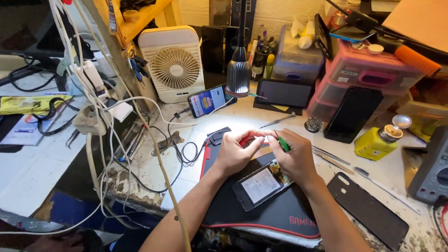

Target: Testing and securing ribbon cable connections on a mobile phone motherboard using a spudger tool.

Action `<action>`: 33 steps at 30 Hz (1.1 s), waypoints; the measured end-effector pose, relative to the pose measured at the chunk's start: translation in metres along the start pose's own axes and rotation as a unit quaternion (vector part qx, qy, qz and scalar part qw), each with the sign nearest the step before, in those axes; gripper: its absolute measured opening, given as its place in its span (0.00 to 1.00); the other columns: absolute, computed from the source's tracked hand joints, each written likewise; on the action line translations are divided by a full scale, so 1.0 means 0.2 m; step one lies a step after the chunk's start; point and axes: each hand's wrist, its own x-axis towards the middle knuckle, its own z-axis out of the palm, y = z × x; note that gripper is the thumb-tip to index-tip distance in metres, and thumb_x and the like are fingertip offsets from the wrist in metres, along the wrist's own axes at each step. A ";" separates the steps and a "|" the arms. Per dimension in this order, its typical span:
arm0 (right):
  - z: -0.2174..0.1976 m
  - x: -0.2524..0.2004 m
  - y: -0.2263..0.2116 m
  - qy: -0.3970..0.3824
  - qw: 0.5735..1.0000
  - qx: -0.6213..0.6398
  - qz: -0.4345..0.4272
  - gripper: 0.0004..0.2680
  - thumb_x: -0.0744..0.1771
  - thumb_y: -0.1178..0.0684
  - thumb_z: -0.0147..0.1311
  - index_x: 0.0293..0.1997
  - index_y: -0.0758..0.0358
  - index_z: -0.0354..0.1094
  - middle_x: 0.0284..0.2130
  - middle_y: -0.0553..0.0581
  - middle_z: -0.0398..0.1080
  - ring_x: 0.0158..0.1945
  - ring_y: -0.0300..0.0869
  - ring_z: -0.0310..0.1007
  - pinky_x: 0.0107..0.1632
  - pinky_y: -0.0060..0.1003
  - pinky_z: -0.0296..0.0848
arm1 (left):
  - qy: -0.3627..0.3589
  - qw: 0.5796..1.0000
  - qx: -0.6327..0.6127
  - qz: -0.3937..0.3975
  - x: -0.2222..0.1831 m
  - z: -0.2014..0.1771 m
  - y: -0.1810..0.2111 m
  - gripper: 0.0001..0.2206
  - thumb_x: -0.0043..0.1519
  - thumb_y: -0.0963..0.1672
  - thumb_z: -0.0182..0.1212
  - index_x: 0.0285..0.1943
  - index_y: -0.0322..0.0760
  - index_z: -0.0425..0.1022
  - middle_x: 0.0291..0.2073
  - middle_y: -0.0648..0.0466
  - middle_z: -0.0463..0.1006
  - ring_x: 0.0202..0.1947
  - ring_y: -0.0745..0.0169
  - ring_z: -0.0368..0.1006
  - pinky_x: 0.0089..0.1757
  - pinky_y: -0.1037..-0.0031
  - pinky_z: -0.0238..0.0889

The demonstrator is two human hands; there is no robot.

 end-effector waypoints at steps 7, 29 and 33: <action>0.00 -0.05 0.07 0.013 1.000 -0.011 0.010 0.05 0.66 0.63 0.61 0.44 0.64 0.79 0.28 0.61 0.75 0.27 0.43 0.73 0.34 0.36 0.75 | 0.004 1.000 0.015 -0.021 0.01 0.00 -0.04 0.05 0.59 0.43 0.65 0.40 0.43 0.86 0.18 0.53 0.80 0.22 0.78 0.63 0.28 0.81 0.61; 0.03 -0.07 0.29 0.060 0.912 0.269 0.305 0.01 0.69 0.60 0.56 0.42 0.64 0.70 0.22 0.51 0.59 0.20 0.35 0.52 0.27 0.28 0.50 | -0.030 0.987 0.049 -0.151 -0.19 -0.13 0.39 0.52 0.53 0.67 0.27 0.78 0.27 0.38 0.74 0.39 0.42 0.71 0.46 0.42 0.62 0.59 0.39; 0.02 -0.09 0.24 0.056 0.914 0.246 0.317 0.03 0.71 0.59 0.55 0.41 0.63 0.66 0.18 0.50 0.51 0.21 0.34 0.50 0.27 0.30 0.46 | 0.161 0.953 -0.085 -0.242 -0.65 -0.21 0.50 0.44 0.59 0.64 0.34 0.85 0.55 0.35 0.16 0.66 0.49 0.14 0.77 0.41 0.18 0.78 0.35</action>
